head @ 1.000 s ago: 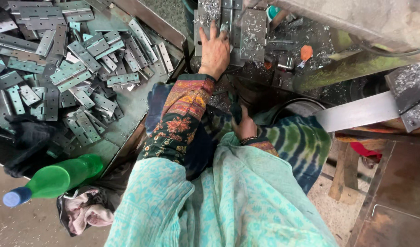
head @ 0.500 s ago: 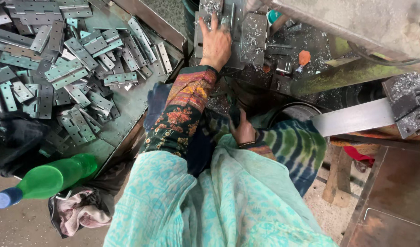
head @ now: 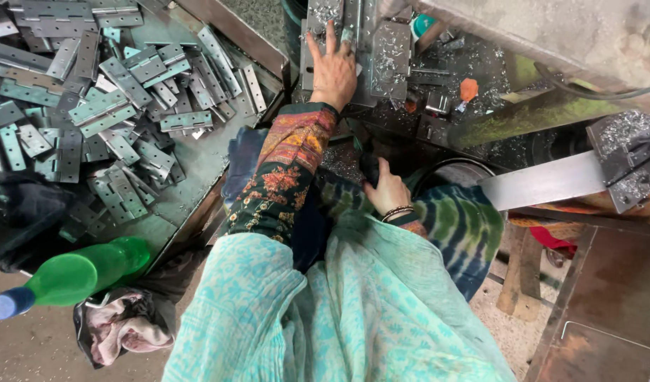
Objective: The person repeatedly picks up small metal brackets from a bin, places them into a press machine, and operates the press with a foot pedal. The person then removes the processed brackets and returns them to the bin, continuing this cycle throughout the clip.
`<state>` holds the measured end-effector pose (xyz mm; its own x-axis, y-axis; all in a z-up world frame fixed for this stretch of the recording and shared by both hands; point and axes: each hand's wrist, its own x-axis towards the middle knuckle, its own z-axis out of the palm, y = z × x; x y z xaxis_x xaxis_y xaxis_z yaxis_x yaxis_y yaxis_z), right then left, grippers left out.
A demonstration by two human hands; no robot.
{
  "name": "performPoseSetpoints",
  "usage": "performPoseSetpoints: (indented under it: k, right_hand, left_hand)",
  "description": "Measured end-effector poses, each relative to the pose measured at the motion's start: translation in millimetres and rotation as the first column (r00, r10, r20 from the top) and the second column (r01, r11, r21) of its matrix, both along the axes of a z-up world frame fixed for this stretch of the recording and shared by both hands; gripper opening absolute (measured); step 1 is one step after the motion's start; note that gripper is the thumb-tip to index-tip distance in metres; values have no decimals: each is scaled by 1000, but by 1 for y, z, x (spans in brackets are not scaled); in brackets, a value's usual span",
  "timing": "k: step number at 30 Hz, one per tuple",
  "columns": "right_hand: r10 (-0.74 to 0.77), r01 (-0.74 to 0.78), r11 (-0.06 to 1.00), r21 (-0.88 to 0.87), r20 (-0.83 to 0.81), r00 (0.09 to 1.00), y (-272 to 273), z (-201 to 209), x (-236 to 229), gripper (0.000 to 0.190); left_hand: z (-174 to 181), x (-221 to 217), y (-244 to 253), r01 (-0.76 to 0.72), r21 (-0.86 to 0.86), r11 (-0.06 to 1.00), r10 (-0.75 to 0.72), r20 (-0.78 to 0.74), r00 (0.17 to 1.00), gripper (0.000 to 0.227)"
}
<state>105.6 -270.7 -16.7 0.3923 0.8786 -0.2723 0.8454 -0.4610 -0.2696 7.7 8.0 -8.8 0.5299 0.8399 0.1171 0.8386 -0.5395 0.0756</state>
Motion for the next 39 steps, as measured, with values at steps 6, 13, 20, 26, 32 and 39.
performPoseSetpoints:
  k: [6,13,20,26,32,39]
  right_hand:
    - [-102,104,977,184,-17,995,-11,-53,-21,69]
    - [-83,96,982,161,-87,993,-20,-71,-10,74]
    - [-27,28,999,23,-48,998,-1,-16,-2,79]
    - [-42,41,999,-31,-32,999,8,16,-14,76]
    - [-42,40,998,-49,-42,998,7,20,-16,78]
    - [-16,15,999,-48,-31,999,5,13,-11,84]
  left_hand:
    - [-9,5,6,-25,25,999,24,52,998,46]
    - [-7,-4,7,9,-60,998,-9,-2,1000,45]
    - [6,-19,-10,56,54,997,-57,13,998,48]
    - [9,-46,-62,184,-81,979,-194,-135,972,36]
    - [0,-57,-81,211,341,916,-200,-68,978,40]
    - [17,-55,-78,246,294,924,-252,-19,968,30]
